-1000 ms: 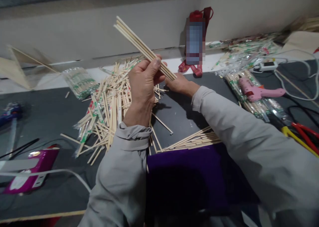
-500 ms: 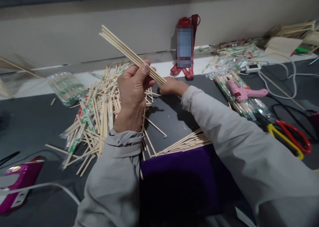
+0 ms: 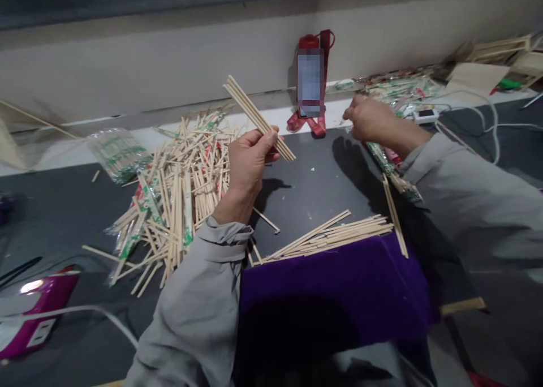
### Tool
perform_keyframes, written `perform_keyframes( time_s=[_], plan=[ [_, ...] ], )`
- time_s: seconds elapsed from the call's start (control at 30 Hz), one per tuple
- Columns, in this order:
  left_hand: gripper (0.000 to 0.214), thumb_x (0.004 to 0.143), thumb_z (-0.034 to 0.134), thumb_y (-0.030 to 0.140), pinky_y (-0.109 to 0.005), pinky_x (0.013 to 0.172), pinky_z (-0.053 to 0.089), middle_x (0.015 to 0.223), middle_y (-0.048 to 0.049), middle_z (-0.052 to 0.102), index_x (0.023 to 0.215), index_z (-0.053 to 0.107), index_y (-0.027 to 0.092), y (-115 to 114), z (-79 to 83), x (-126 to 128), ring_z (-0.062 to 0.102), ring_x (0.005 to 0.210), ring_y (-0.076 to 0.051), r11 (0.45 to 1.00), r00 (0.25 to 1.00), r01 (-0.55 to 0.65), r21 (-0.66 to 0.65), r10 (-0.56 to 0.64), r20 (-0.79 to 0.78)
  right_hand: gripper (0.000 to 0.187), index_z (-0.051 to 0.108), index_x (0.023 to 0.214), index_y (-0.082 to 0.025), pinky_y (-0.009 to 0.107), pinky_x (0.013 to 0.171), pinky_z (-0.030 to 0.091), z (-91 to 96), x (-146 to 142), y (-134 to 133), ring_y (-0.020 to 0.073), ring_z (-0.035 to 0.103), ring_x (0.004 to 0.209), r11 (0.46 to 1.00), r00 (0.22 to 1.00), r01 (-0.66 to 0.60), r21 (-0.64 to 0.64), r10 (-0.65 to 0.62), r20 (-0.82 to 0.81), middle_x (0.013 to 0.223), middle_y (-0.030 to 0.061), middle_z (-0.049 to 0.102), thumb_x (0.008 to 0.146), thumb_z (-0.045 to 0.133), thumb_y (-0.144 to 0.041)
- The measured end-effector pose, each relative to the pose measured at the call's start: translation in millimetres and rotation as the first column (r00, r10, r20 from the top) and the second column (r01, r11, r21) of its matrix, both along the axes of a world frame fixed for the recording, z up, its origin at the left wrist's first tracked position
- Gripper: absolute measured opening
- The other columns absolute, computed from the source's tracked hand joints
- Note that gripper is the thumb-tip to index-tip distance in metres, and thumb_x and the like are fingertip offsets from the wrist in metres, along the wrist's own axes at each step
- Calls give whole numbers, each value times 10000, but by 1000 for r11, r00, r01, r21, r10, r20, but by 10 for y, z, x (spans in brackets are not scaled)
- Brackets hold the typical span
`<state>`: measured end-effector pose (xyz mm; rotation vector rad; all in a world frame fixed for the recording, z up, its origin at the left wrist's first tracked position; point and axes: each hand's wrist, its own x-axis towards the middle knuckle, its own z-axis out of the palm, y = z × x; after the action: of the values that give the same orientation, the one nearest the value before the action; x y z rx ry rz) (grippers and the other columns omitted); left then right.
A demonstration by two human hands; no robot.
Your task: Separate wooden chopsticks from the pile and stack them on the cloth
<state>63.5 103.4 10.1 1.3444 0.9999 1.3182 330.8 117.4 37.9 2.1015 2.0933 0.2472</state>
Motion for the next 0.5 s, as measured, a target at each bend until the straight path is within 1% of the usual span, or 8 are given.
perform_keyframes(
  time_s=[0.03, 0.07, 0.13, 0.2, 0.27, 0.33, 0.43, 0.5],
  plan=[
    [286, 720, 746, 426, -191, 556, 530, 813, -40, 712, 816, 705, 160, -11, -24, 23, 650, 661, -99, 1000, 1000, 12, -5, -12, -6, 391, 654, 1200, -68, 285, 705, 376, -20, -70, -111, 238, 609, 1015, 999, 999, -30, -33, 30, -10, 1231, 200, 591, 829, 538, -109],
    [272, 720, 744, 415, -193, 553, 528, 816, -42, 715, 796, 706, 157, -26, -49, 48, 648, 657, -101, 1000, 1000, 25, -10, -25, -14, 376, 666, 1181, -105, 277, 678, 383, -55, -166, -228, 225, 623, 959, 994, 998, -67, -86, 65, -21, 1177, 177, 629, 825, 544, -105],
    [238, 717, 738, 378, -197, 552, 526, 799, -41, 715, 784, 715, 151, -60, -100, 102, 638, 633, -98, 999, 998, 44, -23, -45, -44, 311, 703, 1084, -108, 274, 645, 394, -159, -377, -452, 214, 639, 877, 969, 989, -145, -198, 143, -24, 1038, 160, 678, 840, 511, -89],
    [232, 714, 730, 364, -201, 550, 523, 776, -37, 714, 811, 725, 153, -93, -147, 150, 632, 622, -100, 997, 994, 57, -44, -61, -94, 290, 717, 1024, -104, 281, 617, 399, -284, -537, -641, 214, 647, 814, 952, 975, -221, -213, 219, -36, 945, 157, 688, 845, 491, -84],
    [227, 701, 732, 360, -207, 553, 525, 793, -36, 718, 804, 725, 158, -119, -177, 186, 629, 625, -101, 997, 988, 56, -50, -62, -138, 280, 724, 984, -105, 287, 595, 400, -389, -610, -791, 218, 648, 795, 946, 964, -265, -185, 263, -40, 949, 163, 683, 846, 482, -80],
    [230, 693, 735, 366, -215, 559, 530, 807, -35, 720, 803, 726, 165, -138, -186, 206, 634, 638, -106, 997, 985, 59, -56, -67, -162, 272, 727, 956, -98, 290, 589, 402, -451, -616, -898, 220, 649, 794, 949, 960, -281, -142, 280, -33, 955, 172, 678, 842, 482, -70],
    [226, 693, 742, 357, -223, 564, 528, 788, -31, 719, 829, 743, 177, -153, -178, 216, 636, 642, -108, 996, 985, 48, -74, -59, -164, 252, 726, 941, -87, 293, 601, 412, -467, -585, -960, 221, 645, 794, 951, 956, -294, -94, 292, -38, 933, 185, 681, 839, 496, -68],
    [175, 693, 752, 335, -235, 564, 524, 792, -22, 724, 795, 751, 192, -154, -177, 213, 622, 621, -99, 997, 987, 27, -67, -37, -157, 254, 728, 965, -91, 297, 626, 424, -437, -570, -940, 217, 643, 795, 948, 950, -310, -79, 305, -63, 943, 194, 687, 840, 507, -78]
  ],
)
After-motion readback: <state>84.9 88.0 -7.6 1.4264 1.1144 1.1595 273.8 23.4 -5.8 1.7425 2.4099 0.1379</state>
